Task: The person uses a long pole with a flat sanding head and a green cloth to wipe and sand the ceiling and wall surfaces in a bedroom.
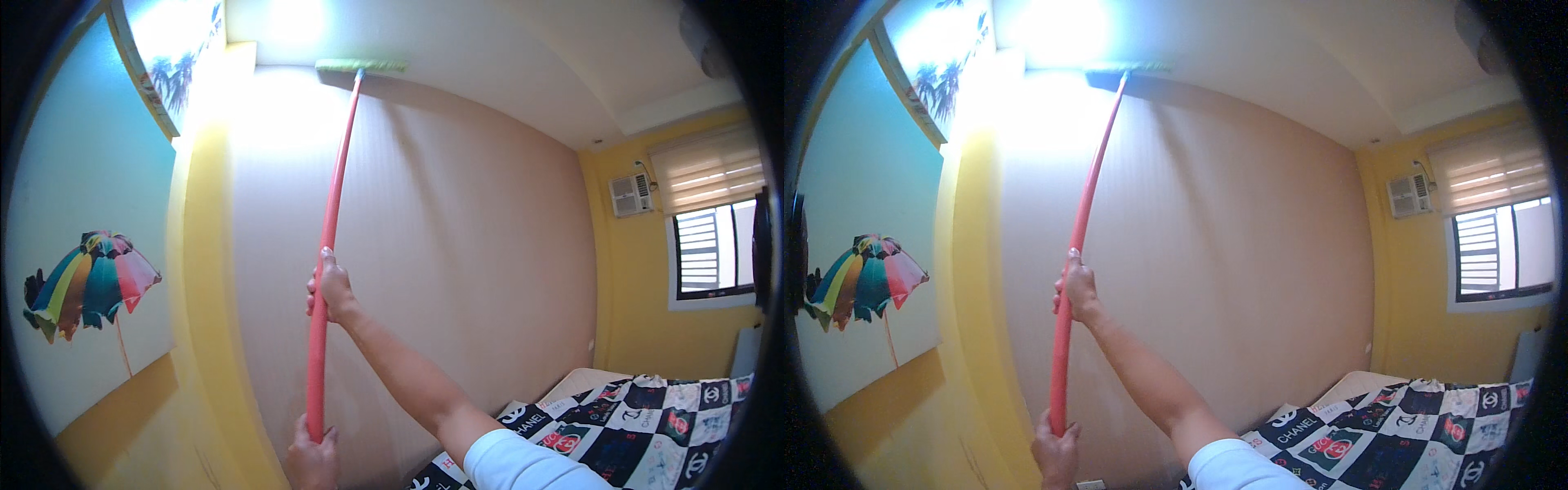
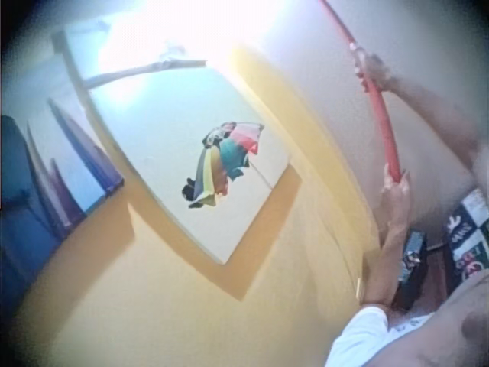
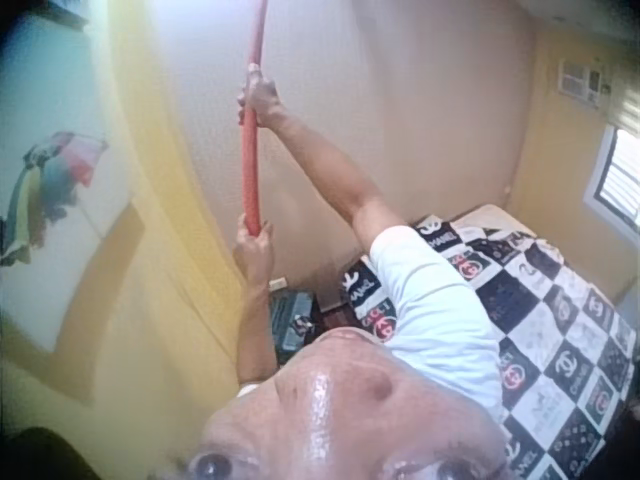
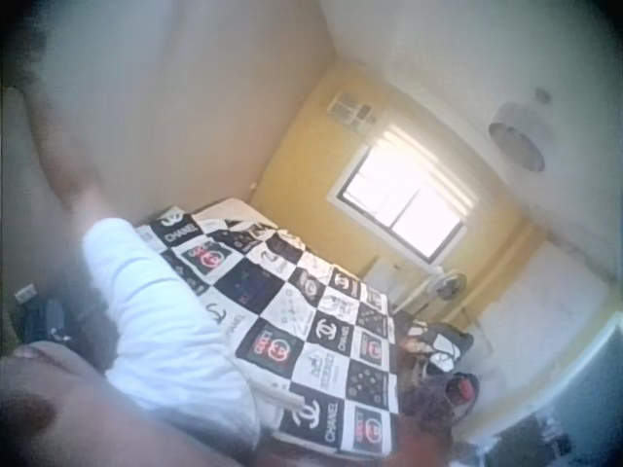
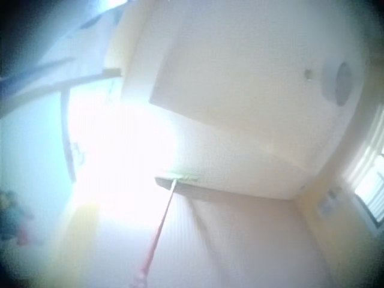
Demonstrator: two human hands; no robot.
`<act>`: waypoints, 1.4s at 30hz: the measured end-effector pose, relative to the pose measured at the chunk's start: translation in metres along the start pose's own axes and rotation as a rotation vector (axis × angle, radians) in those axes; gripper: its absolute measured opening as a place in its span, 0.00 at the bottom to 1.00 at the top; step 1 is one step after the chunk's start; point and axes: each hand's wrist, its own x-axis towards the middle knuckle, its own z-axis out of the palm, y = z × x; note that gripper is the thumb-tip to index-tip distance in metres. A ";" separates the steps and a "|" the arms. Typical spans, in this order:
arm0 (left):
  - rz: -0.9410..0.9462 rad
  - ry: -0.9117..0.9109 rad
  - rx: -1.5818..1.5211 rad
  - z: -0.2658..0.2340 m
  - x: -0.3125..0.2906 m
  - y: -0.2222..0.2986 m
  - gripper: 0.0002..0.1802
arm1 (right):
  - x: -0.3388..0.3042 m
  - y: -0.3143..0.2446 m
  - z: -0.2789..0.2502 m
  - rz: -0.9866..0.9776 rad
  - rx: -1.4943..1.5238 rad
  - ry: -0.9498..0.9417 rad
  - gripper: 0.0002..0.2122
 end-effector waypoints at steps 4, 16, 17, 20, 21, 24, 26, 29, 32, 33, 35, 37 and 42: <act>-0.044 -0.059 0.125 0.012 -0.004 0.006 0.21 | 0.011 0.012 -0.022 0.047 0.014 -0.043 0.22; -0.224 -0.765 -0.772 0.018 -0.019 0.085 0.19 | -0.023 -0.067 -0.069 -0.140 0.001 -0.150 0.11; -0.227 -0.764 -0.795 0.022 -0.024 0.094 0.19 | -0.027 -0.075 -0.075 -0.146 -0.008 -0.144 0.10; -0.243 -0.764 -0.866 0.034 -0.039 0.116 0.20 | -0.035 -0.099 -0.093 -0.159 -0.042 -0.117 0.07; -0.256 -0.768 -0.889 0.041 -0.044 0.124 0.20 | -0.037 -0.105 -0.101 -0.161 -0.056 -0.099 0.07; -0.207 -0.755 -0.872 0.059 -0.064 0.132 0.20 | -0.048 -0.108 -0.121 -0.158 -0.046 -0.112 0.06; -0.167 -0.752 -0.816 0.066 -0.074 0.132 0.20 | -0.062 -0.110 -0.135 -0.167 -0.013 -0.120 0.06; -0.134 -0.723 -0.733 0.078 -0.090 0.126 0.20 | -0.080 -0.108 -0.155 -0.181 0.049 -0.131 0.06; 0.010 -0.669 -0.656 0.107 -0.103 0.104 0.19 | -0.101 -0.112 -0.184 -0.257 0.051 -0.130 0.06; 0.083 -0.649 -0.602 0.115 -0.105 0.095 0.19 | -0.110 -0.114 -0.194 -0.246 0.003 -0.073 0.07; 0.097 -0.699 -0.543 0.124 -0.118 0.095 0.19 | -0.132 -0.120 -0.215 -0.237 -0.087 0.041 0.07; -0.037 -0.851 -0.531 0.129 -0.146 0.106 0.20 | -0.163 -0.128 -0.242 -0.274 -0.169 0.117 0.07; -0.299 -1.255 -0.555 0.164 -0.238 0.125 0.21 | -0.241 -0.129 -0.304 -0.373 -0.497 0.352 0.11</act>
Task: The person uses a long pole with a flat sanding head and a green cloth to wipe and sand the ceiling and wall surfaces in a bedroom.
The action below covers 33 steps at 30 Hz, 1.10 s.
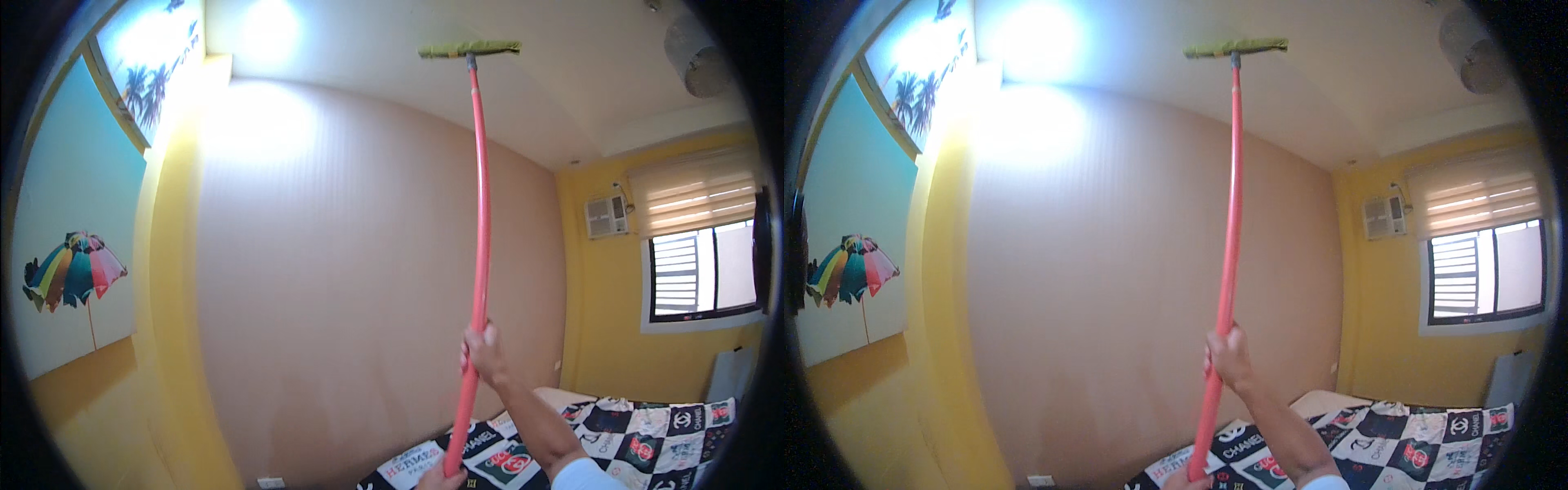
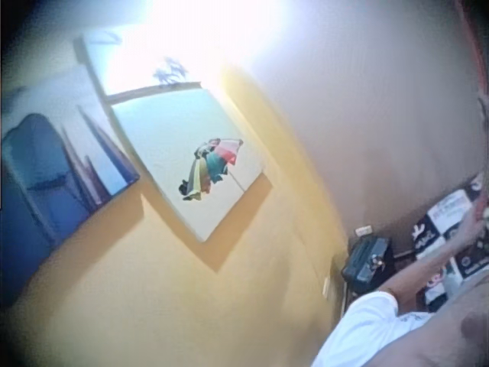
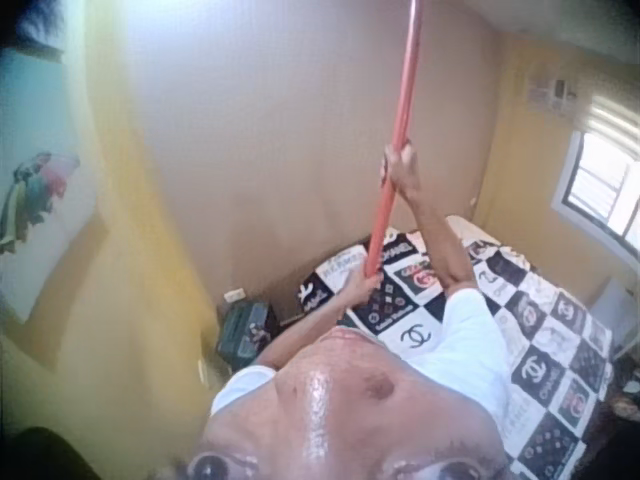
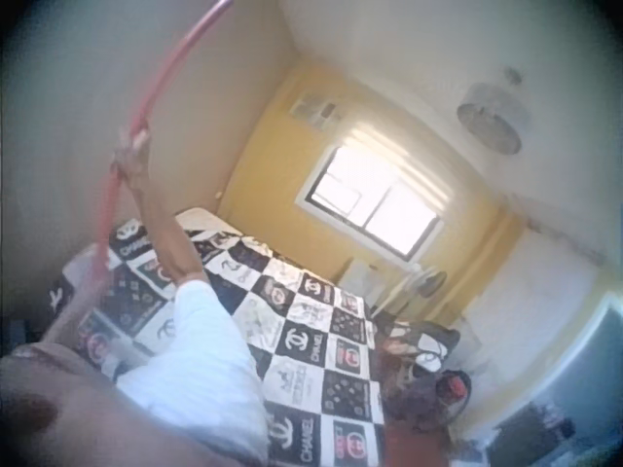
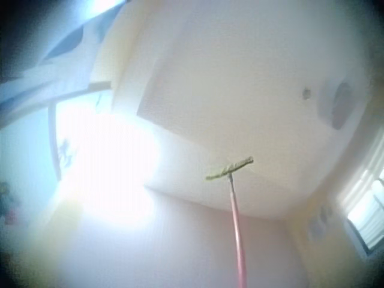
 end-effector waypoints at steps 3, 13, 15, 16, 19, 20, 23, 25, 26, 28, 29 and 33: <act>0.223 -0.004 -0.249 0.049 0.058 -0.078 0.19 | -0.018 0.007 -0.037 0.008 -0.072 0.081 0.16; 0.327 0.085 -0.173 -0.023 -0.031 0.109 0.08 | 0.027 -0.100 0.019 -0.161 -0.184 0.082 0.15; 0.376 0.124 -0.253 -0.033 -0.053 0.110 0.07 | 0.021 -0.115 0.045 -0.144 -0.152 0.049 0.14; 0.393 0.177 -0.273 -0.037 -0.062 0.103 0.06 | 0.015 -0.121 0.062 -0.143 -0.131 0.025 0.13; 0.469 0.350 -0.245 -0.050 -0.094 0.088 0.04 | -0.010 -0.118 0.110 -0.165 -0.093 -0.100 0.12; 0.497 0.415 -0.219 -0.055 -0.106 0.084 0.04 | -0.020 -0.118 0.126 -0.154 -0.049 -0.138 0.12; 0.601 0.611 -0.210 -0.073 -0.132 0.062 0.04 | -0.053 -0.120 0.173 -0.117 0.056 -0.244 0.12; 0.542 0.645 -0.244 -0.091 -0.150 0.047 0.03 | -0.071 -0.124 0.199 -0.095 0.097 -0.293 0.11; 0.539 0.687 -0.230 -0.096 -0.161 0.046 0.03 | -0.080 -0.127 0.210 -0.072 0.095 -0.317 0.10; 0.520 0.745 -0.182 -0.104 -0.179 0.045 0.03 | -0.088 -0.125 0.230 -0.091 0.082 -0.340 0.09; 0.505 0.759 -0.148 -0.106 -0.187 0.044 0.03 | -0.091 -0.123 0.236 -0.100 0.075 -0.347 0.09; 0.640 0.875 0.040 -0.088 -0.196 0.017 0.05 | -0.109 -0.112 0.236 -0.102 0.114 -0.387 0.08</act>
